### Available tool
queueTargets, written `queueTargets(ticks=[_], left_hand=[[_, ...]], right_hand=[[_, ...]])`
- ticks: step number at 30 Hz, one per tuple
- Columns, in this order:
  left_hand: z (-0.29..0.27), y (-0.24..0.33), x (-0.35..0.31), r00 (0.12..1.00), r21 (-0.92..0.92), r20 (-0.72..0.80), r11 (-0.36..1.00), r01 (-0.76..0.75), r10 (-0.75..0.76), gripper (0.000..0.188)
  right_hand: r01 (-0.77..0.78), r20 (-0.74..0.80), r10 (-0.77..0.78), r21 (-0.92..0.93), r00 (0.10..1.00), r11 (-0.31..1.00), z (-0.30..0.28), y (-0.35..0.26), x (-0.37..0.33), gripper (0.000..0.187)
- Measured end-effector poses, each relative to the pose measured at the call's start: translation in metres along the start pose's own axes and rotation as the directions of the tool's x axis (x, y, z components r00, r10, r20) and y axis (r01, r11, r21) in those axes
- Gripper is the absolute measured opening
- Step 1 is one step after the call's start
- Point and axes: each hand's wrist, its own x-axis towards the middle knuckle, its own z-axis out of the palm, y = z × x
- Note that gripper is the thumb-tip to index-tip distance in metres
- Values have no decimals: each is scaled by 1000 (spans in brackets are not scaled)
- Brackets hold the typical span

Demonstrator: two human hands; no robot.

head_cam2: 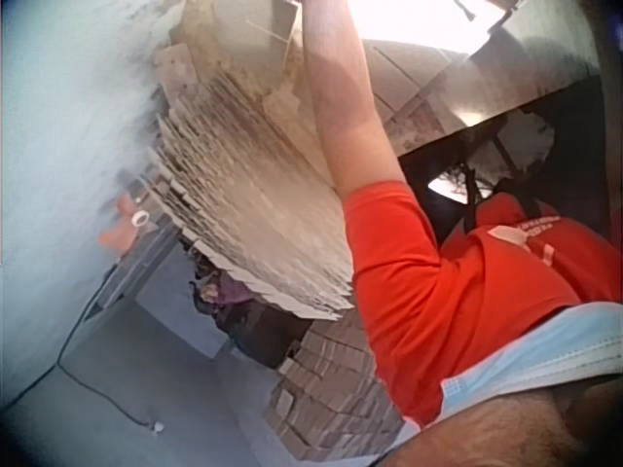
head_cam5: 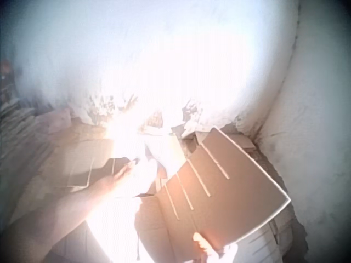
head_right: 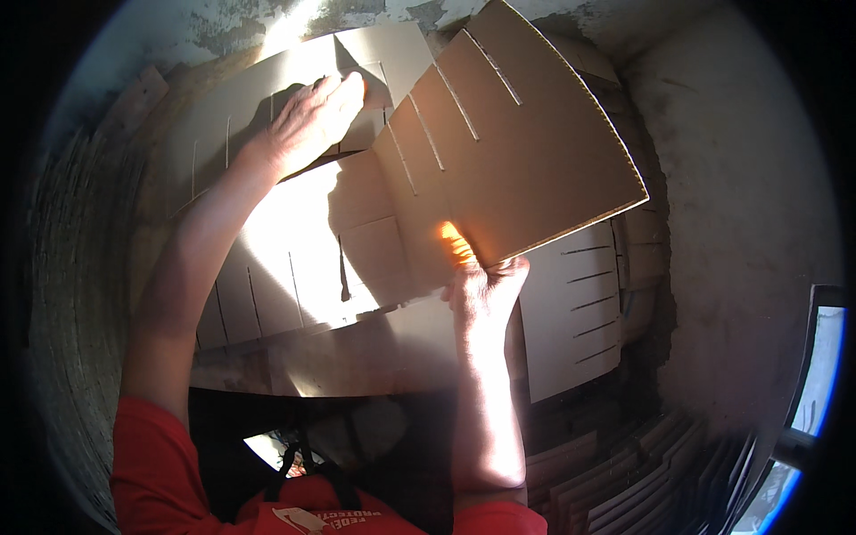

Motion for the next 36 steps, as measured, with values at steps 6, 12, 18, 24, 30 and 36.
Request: queueTargets(ticks=[6,12,18,24,30,36], left_hand=[[0,17,-23,983,-138,-80,975,-175,165,33],[-17,64,-25,975,-132,-132,972,-194,177,11],[-37,80,-32,980,-68,105,984,-162,169,14],[-61,122,-20,958,-259,1,925,-277,287,14],[-89,160,-34,966,-424,48,881,-211,255,26],[-34,56,2,768,-638,347,466,614,-538,43]], right_hand=[[-24,-32,22,-78,999,997,9,-9,-2,17],[4,-46,-9,-106,999,994,6,-6,0,22],[55,62,-51,-76,997,996,1,-18,0,34],[209,-18,-214,-150,977,966,-10,-16,1,20],[130,-121,-139,-84,983,988,-11,-16,-1,30],[157,-95,-176,-179,980,971,-21,-11,-5,15]])
